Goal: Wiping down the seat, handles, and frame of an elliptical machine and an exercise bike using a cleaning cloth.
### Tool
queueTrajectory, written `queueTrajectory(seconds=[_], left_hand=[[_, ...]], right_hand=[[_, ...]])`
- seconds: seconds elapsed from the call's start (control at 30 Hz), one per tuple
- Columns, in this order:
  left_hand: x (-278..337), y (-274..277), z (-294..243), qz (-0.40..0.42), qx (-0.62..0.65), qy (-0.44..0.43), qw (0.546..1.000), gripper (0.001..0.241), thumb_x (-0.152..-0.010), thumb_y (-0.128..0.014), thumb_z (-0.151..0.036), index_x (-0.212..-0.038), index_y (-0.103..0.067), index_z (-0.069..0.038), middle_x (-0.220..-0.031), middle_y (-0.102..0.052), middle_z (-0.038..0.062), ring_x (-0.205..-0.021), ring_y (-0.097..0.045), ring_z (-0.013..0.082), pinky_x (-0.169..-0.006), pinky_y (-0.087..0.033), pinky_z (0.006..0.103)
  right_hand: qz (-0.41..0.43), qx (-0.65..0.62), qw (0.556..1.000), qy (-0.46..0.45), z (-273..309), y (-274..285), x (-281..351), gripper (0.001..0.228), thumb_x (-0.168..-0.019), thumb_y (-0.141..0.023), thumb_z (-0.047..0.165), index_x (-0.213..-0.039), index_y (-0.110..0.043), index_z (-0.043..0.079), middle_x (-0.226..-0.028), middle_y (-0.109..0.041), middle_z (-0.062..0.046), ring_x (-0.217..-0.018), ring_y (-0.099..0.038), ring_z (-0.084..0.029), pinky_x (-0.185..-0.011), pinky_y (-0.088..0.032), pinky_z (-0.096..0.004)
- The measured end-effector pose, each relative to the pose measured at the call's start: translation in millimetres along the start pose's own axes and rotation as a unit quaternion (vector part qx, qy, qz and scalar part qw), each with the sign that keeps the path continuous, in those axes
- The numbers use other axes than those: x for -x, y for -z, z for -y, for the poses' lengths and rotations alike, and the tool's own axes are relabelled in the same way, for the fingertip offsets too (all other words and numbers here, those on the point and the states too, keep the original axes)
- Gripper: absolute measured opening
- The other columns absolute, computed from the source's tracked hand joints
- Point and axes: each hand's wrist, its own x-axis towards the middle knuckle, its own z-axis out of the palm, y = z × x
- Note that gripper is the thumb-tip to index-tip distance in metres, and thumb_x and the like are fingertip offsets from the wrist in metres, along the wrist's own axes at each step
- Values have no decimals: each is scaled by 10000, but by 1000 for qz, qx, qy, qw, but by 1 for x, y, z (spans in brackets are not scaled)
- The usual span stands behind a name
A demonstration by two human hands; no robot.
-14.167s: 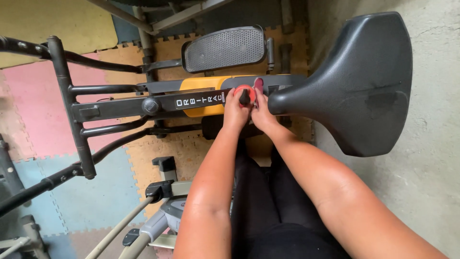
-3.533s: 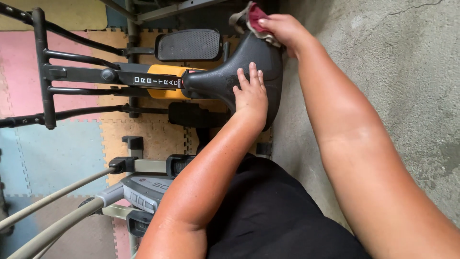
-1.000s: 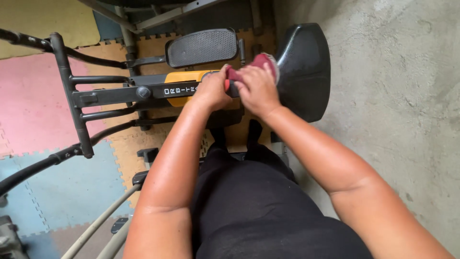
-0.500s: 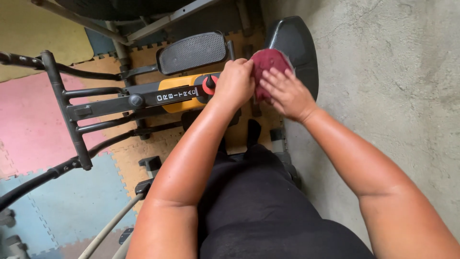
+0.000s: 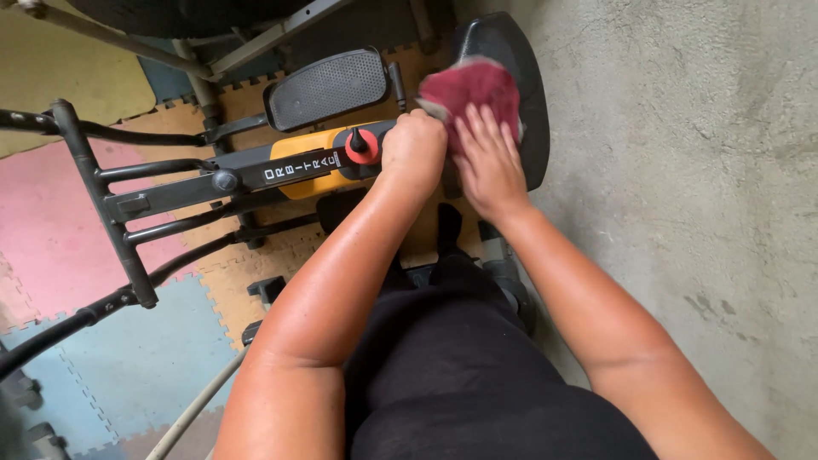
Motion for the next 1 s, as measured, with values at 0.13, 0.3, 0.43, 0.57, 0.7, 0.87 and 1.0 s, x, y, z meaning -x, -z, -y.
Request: queueTrajectory(seconds=[0.13,0.3,0.43,0.57,0.7,0.87,1.0], left_hand=[[-6,-13,3,-12,-48,-24,999,172,-842,-671,-115,-974,-756,-44,-1003,-695,153,-913,-694,293,-753,-599,342],[-7,-15,4,-41,18,-3,999,146,-862,-660,-88,-952,-772,-62,-1013,-691,140,-915,-687,298,-724,-599,355],[-7,-1,2,-13,4,0,1000,134,-837,-679,-78,-929,-777,-64,-1024,-684,140,-940,-682,296,-738,-601,352],[-5,-1,6,1,5,-11,1000,180,-773,-709,-55,-942,-772,-47,-1032,-678,151,-934,-681,305,-728,-603,356],[-4,3,8,-1,20,-4,1000,144,-808,-712,-72,-934,-771,-36,-1064,-679,165,-992,-675,321,-781,-599,371],[-10,9,8,5,30,-4,1000,168,-810,-705,-63,-964,-765,-31,-1073,-676,184,-989,-671,332,-777,-598,380],[-14,0,8,20,13,-2,1000,199,-757,-718,-60,-948,-773,-42,-1060,-690,175,-984,-687,330,-793,-596,378]], right_hand=[[9,30,999,-9,-25,0,21,609,-980,-568,173,-1572,-454,86,-1689,-317,-139,-1578,-252,-342,-1274,-172,-513],[-3,62,997,-37,-54,-2,-53,580,-1095,-502,248,-1631,-360,77,-1719,-240,-155,-1598,-169,-326,-1286,-122,-516],[-9,66,995,-69,-53,2,-115,584,-1092,-479,258,-1624,-339,61,-1712,-207,-163,-1581,-134,-329,-1264,-97,-515],[-2,70,995,-72,-40,-5,-106,571,-1088,-484,250,-1611,-357,59,-1706,-212,-170,-1571,-136,-340,-1253,-92,-516],[3,19,1000,-4,-19,-9,-36,557,-1085,-531,256,-1595,-405,72,-1693,-309,-152,-1589,-225,-325,-1288,-147,-505],[27,19,999,-10,-20,6,-20,587,-1028,-547,240,-1587,-424,110,-1684,-335,-129,-1576,-257,-307,-1273,-173,-500],[3,49,999,-22,-48,4,-76,559,-1081,-539,241,-1598,-403,77,-1696,-265,-154,-1567,-208,-326,-1250,-153,-527]])
